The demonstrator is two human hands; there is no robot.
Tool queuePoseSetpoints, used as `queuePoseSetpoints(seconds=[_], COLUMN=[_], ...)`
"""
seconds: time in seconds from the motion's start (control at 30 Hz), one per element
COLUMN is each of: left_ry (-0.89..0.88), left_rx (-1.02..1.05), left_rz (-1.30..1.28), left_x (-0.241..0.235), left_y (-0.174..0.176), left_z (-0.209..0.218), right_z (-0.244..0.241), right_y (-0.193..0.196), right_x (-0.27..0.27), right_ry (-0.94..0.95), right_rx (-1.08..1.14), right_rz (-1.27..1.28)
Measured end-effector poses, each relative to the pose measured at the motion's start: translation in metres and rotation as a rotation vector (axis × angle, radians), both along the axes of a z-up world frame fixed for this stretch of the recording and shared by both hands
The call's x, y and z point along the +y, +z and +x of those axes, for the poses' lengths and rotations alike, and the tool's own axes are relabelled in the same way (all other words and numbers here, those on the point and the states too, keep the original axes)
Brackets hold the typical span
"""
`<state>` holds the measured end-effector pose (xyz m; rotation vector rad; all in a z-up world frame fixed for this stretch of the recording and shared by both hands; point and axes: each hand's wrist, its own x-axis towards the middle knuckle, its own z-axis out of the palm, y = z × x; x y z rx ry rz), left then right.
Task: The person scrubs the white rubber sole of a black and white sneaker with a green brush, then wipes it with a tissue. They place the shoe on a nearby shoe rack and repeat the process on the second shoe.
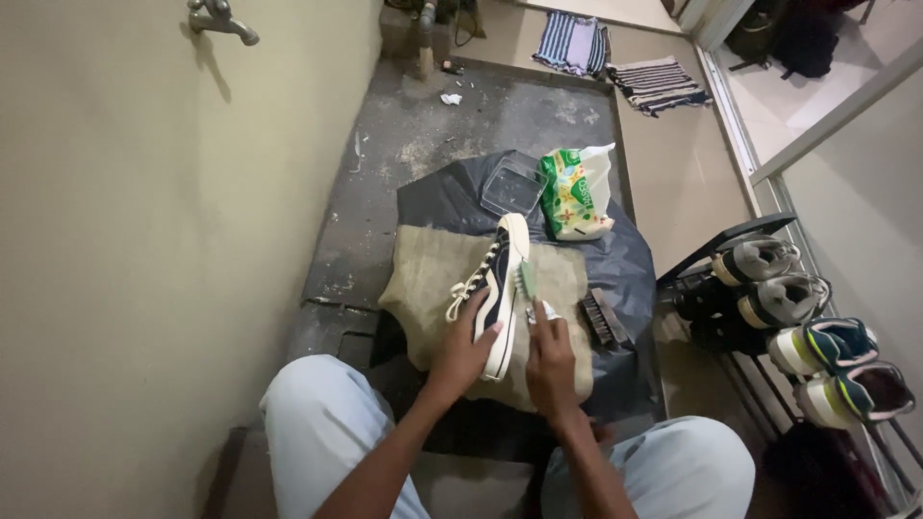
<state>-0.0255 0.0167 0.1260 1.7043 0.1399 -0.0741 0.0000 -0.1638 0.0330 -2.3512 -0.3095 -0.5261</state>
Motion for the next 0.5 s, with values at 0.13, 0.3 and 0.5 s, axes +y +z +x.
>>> queuePoseSetpoints(seconds=[0.13,0.3,0.5], left_ry=[-0.271,-0.444,-0.455], left_rx=[0.056,0.053,0.01], left_rz=[0.062,0.251,0.243], left_x=[0.006,0.02,0.021], left_y=[-0.008,-0.023,-0.024], left_z=[-0.003,0.006,0.005], right_z=[-0.019,-0.05,-0.061], right_y=[0.011,-0.004,-0.004], right_x=[0.011,0.0,-0.005], right_ry=[0.046,0.017,0.027], right_rx=[-0.134,-0.158,-0.147], right_rz=[-0.251,-0.478,-0.615])
